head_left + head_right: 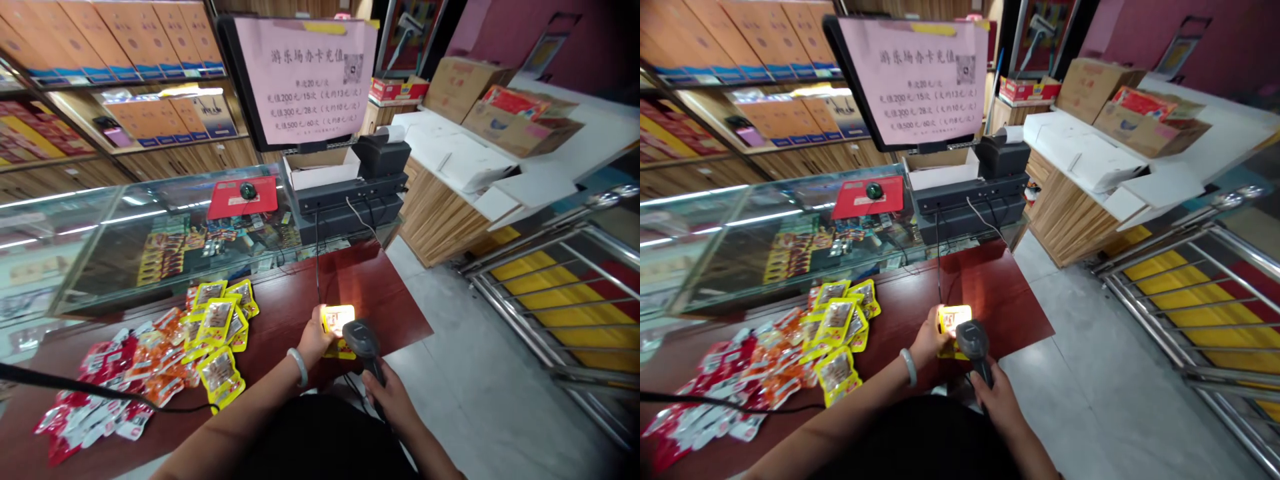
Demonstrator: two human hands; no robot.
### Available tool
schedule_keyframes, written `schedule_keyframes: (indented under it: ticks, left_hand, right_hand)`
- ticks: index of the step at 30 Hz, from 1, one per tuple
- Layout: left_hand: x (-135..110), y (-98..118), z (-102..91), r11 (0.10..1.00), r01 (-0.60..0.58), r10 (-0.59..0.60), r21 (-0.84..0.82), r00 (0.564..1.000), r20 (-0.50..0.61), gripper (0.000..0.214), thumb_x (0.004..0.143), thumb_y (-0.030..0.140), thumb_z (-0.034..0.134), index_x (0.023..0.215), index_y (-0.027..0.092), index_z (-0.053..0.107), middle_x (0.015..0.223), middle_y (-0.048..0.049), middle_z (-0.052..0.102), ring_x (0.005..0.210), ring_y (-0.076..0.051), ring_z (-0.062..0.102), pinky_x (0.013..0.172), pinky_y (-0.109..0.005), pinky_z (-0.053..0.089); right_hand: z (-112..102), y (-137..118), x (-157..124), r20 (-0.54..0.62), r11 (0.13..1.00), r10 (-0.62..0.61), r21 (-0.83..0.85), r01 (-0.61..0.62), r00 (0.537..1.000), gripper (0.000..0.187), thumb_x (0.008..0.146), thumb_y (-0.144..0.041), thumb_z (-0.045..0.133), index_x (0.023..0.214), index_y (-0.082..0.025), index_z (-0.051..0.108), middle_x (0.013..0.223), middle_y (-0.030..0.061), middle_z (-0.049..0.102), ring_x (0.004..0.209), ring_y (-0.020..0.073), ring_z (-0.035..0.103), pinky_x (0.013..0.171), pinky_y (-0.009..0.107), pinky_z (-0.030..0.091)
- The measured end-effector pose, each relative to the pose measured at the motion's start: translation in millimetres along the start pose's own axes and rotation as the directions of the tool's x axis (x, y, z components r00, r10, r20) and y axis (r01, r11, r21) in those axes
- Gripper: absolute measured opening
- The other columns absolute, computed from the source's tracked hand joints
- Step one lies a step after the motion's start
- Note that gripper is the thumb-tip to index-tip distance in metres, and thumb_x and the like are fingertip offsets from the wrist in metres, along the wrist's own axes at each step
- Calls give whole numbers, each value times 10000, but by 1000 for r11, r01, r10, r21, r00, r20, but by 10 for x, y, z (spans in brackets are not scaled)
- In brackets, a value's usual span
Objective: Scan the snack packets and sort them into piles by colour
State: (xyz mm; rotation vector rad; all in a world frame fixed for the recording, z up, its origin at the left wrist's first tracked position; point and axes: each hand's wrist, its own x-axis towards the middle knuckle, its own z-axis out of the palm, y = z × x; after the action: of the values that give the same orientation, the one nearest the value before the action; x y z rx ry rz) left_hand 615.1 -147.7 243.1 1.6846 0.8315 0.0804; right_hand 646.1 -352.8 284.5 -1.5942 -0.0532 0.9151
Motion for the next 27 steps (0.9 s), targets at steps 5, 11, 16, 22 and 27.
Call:
schedule_keyframes:
  ticks: [5, 11, 16, 22, 27]
  left_hand:
    - [-146, -57, -268, 1000, 24, -25, -12, 999, -48, 695, 675, 96, 736, 1261, 221, 385, 1112, -67, 698, 998, -191, 681, 872, -300, 531]
    - [-499, -512, -1010, 991, 79, -55, 112, 977, -205, 712, 679, 170, 754, 1289, 209, 389, 1097, -69, 690, 988, -201, 676, 866, -303, 514]
    - [-996, -1096, -1925, 917, 321, -175, 238, 857, -484, 717, 711, 180, 710, 1340, 194, 365, 1130, -104, 663, 1029, -244, 657, 919, -354, 485]
    - [-1279, -1620, -2470, 858, 482, -258, 179, 705, -661, 785, 746, 335, 698, 1398, 158, 299, 1212, -144, 599, 1114, -273, 602, 964, -397, 458]
    - [-1278, -1792, -2465, 792, 526, -171, 311, 680, -713, 862, 745, 482, 662, 1433, 155, 259, 1369, -154, 453, 1352, -322, 368, 1107, -454, 326]
  right_hand:
    - [142, -52, -11, 101, 997, -33, -72, 40, 994, 575, 746, -611, 677, 1111, -177, 582, 497, -72, 490, 406, 111, 401, 430, 238, 303]
    - [391, -67, -59, 210, 977, 14, -212, 31, 978, 539, 731, -607, 687, 1058, -186, 606, 499, -54, 536, 446, 151, 474, 463, 263, 358]
    - [636, 12, -103, 255, 968, -15, -240, 78, 967, 458, 763, -594, 675, 956, -186, 598, 489, -60, 517, 447, 140, 458, 477, 262, 352]
    - [762, -44, -126, 241, 975, -2, -215, 55, 971, 393, 795, -571, 672, 814, -194, 562, 512, -51, 529, 457, 115, 451, 466, 239, 345]
    - [332, -160, -129, -1, 976, -103, -192, 101, 995, 386, 789, -549, 698, 846, -187, 576, 540, -37, 560, 469, 109, 469, 453, 225, 350]
